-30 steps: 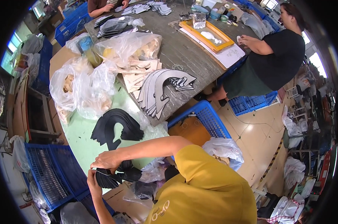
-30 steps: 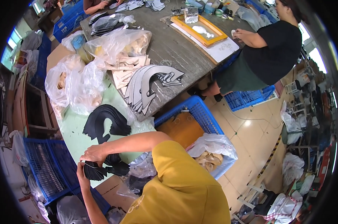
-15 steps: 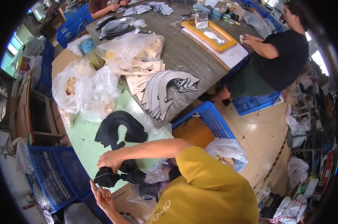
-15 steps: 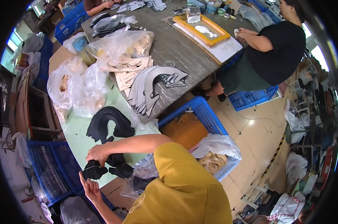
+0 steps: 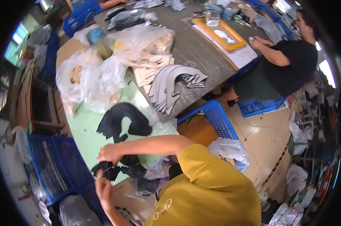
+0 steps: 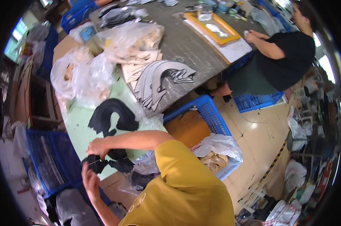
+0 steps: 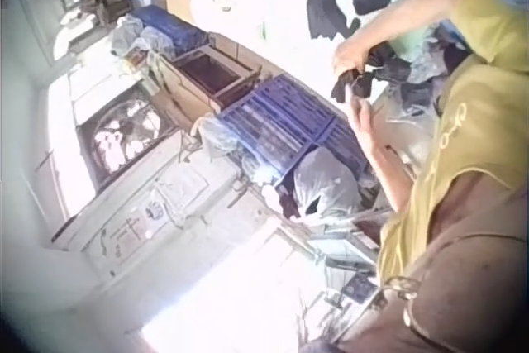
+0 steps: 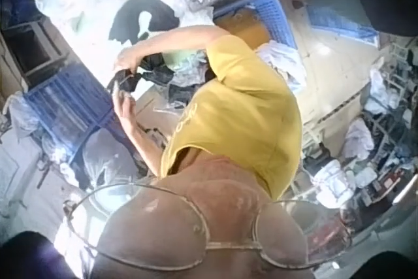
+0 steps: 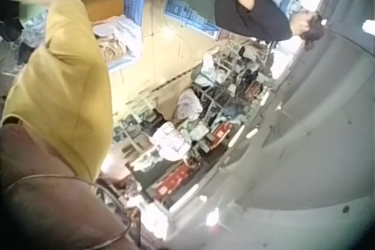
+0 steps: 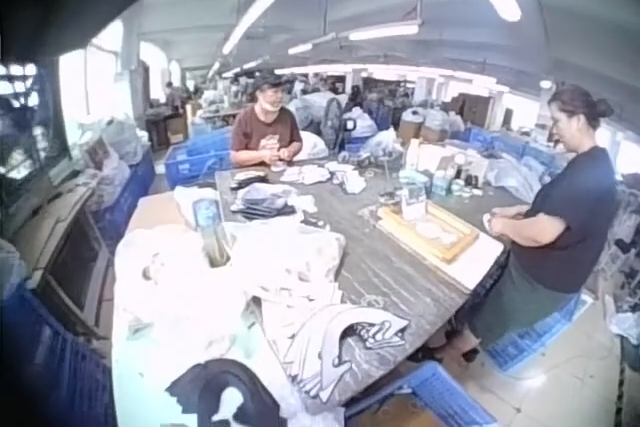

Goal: Organize and sort various shoe upper components into plastic bags and crates.

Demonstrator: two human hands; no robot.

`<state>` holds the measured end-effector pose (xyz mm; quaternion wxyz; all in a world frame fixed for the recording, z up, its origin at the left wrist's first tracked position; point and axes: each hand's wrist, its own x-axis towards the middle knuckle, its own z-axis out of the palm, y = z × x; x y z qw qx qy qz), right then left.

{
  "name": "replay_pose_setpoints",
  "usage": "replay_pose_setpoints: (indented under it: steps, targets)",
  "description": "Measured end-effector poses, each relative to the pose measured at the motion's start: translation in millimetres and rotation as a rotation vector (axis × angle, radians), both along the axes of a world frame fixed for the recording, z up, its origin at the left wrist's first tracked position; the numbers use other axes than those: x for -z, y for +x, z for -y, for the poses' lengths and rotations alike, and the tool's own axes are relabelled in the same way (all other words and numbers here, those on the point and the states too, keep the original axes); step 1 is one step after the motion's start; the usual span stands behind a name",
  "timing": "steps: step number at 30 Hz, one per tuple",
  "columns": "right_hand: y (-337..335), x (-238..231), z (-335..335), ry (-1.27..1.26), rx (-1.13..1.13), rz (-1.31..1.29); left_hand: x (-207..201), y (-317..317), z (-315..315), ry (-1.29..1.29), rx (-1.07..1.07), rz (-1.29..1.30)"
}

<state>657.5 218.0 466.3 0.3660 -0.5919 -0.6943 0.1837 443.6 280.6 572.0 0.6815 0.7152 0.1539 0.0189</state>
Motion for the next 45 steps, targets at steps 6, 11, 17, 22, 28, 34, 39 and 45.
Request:
replay_pose_setpoints:
  steps: [6, 11, 17, 22, 28, 34, 39, 45]
  targets:
    - [25.5, -11.0, -22.5, -0.212, 0.08, -0.226, 108.4, -61.3, -24.1, 0.829, -0.023, -0.594]
    - [62.5, 7.4, -11.4, -0.308, 0.446, -0.34, 89.0, -84.5, -5.9, 0.15, -0.372, -0.485]
    - [40.3, -10.4, -59.7, -0.359, 0.152, -0.384, 92.5, -37.5, 14.8, 0.283, -0.514, -0.138]
    - [13.1, -13.6, -126.1, -0.591, 0.072, -0.01, 136.3, 47.0, -11.0, 0.332, -0.407, -0.234]
    - [-0.2, 1.6, -124.2, -0.443, 0.299, 0.227, 162.1, 75.0, -22.3, 0.478, -0.373, -0.375]
    - [-14.8, -4.6, -0.4, -0.173, 0.559, -0.497, 155.5, 39.8, -37.7, 0.173, -0.573, -0.219]
    - [-72.5, 50.0, 67.8, -0.387, 0.698, -1.007, 162.4, 20.4, -16.2, 0.487, -0.457, -0.127]
    - [-92.5, 35.8, 47.7, -0.52, 0.833, -1.354, 148.0, 25.0, 5.5, -0.268, -0.622, -0.129]
